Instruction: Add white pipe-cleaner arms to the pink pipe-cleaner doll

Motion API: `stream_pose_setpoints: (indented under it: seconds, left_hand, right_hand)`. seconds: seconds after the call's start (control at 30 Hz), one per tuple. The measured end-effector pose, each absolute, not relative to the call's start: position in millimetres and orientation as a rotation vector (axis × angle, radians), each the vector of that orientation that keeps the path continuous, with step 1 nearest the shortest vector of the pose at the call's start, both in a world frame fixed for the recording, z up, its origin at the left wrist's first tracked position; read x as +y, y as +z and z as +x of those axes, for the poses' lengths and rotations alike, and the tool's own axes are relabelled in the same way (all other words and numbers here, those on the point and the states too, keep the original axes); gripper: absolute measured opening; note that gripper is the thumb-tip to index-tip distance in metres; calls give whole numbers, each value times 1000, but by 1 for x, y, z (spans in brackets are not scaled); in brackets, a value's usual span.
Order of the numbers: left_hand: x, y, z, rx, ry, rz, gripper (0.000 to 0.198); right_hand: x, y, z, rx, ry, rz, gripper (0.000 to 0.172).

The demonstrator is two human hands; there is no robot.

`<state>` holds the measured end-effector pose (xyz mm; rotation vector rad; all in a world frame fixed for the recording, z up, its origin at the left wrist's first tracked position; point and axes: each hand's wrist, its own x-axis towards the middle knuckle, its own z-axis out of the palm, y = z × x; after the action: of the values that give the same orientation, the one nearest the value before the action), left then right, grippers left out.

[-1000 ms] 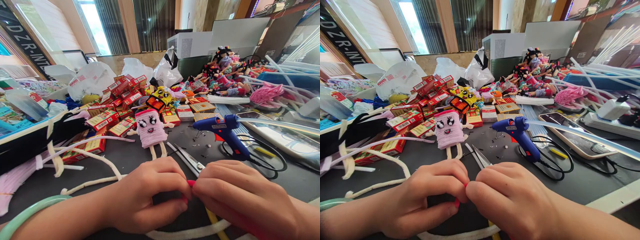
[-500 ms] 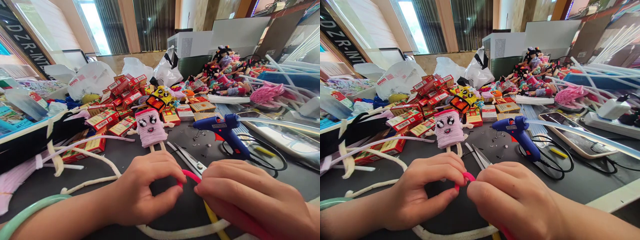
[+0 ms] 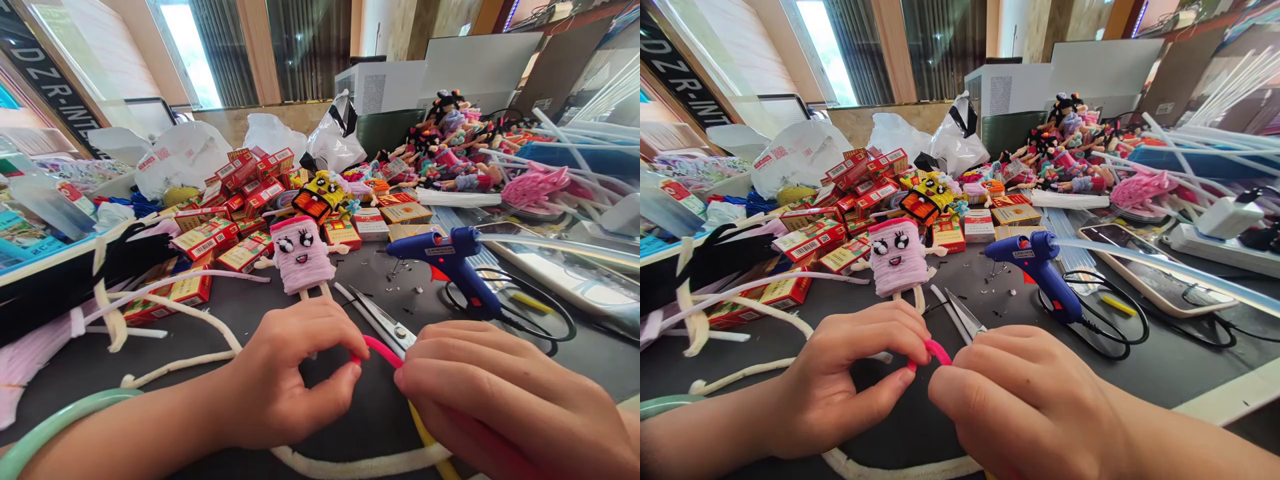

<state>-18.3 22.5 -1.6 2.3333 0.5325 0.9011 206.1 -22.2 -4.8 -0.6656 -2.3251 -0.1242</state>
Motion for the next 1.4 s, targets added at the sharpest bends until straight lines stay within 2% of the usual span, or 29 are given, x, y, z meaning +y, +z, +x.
stream_pose_setpoints:
  seconds: [0.17,0.5,0.8,0.9,1.07,1.23,1.4]
  left_hand:
    - [24,-1,-19,535,908,2331,16]
    - [21,3,-21,594,953,2294,17]
    - [20,-3,-19,686,1083,2259,14]
    - [20,-3,-19,704,1094,2249,13]
    - [22,-4,-20,703,1090,2236,13]
    - [23,-8,-21,759,1141,2204,20]
    - [24,-7,-21,869,1168,2275,24]
  right_hand:
    - [-22,-2,208,-2344,-107,-652,32]
    - [-20,-8,205,-2313,-152,-628,24]
    - [-21,-11,203,-2316,-163,-614,24]
    - [-21,-13,202,-2327,-144,-614,28]
    - [-19,-8,200,-2400,-66,-661,45]
    - [-18,0,198,-2477,-109,-696,30]
    - [-18,-4,196,-2355,-202,-776,32]
